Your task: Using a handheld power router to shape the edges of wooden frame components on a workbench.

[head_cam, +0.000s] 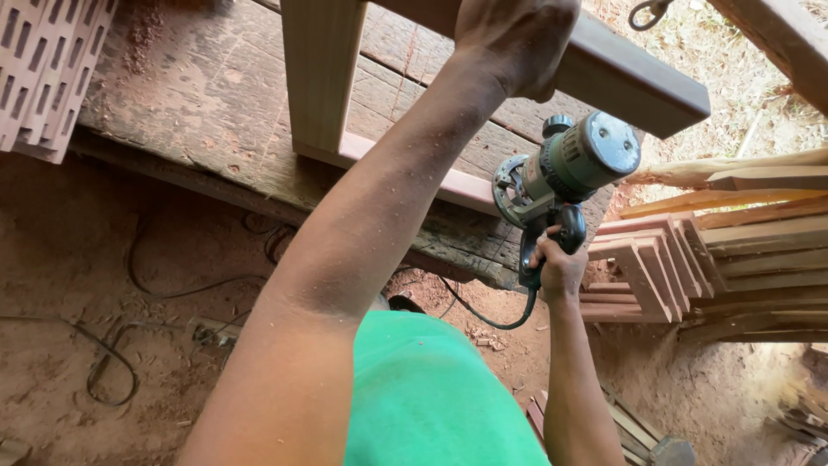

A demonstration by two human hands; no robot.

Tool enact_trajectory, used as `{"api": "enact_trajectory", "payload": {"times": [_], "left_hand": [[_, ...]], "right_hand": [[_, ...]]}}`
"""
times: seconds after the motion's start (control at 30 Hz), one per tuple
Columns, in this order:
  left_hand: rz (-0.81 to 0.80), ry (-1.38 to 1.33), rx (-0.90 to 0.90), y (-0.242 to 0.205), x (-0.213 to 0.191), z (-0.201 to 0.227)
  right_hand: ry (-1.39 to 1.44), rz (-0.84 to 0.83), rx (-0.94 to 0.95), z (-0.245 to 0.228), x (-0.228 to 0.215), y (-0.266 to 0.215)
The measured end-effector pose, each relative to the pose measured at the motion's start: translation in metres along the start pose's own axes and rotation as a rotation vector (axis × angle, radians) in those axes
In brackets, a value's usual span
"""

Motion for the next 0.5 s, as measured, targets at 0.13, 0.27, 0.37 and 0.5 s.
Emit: {"api": "enact_trajectory", "payload": {"times": [0.13,0.27,0.37,0.5], "left_hand": [[-0.08,-0.046,-0.013,0.001,-0.01,-0.005],[-0.048,0.024,-0.016,0.0,-0.012,-0.004],[-0.059,-0.093,-0.032,0.0,-0.002,-0.002],[-0.059,-0.009,-0.047,-0.002,0.004,-0.003]], "right_hand": [[-0.026,-0.015,-0.018,-0.001,0.007,-0.003],[-0.012,0.033,0.002,0.003,0.003,-0.014],[0.031,0.04,0.003,0.007,0.0,-0.02],[0.015,0.055,0.007,0.007,0.002,-0.032]]}}
Point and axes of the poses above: each hand's wrist, its own y-axis towards the middle knuckle, its own x-axis out of the palm, z = x × y, the point moved 8 cm from there along y, towards the middle knuckle, and after that the axes turned 14 degrees about y, right-handed, at the moved point
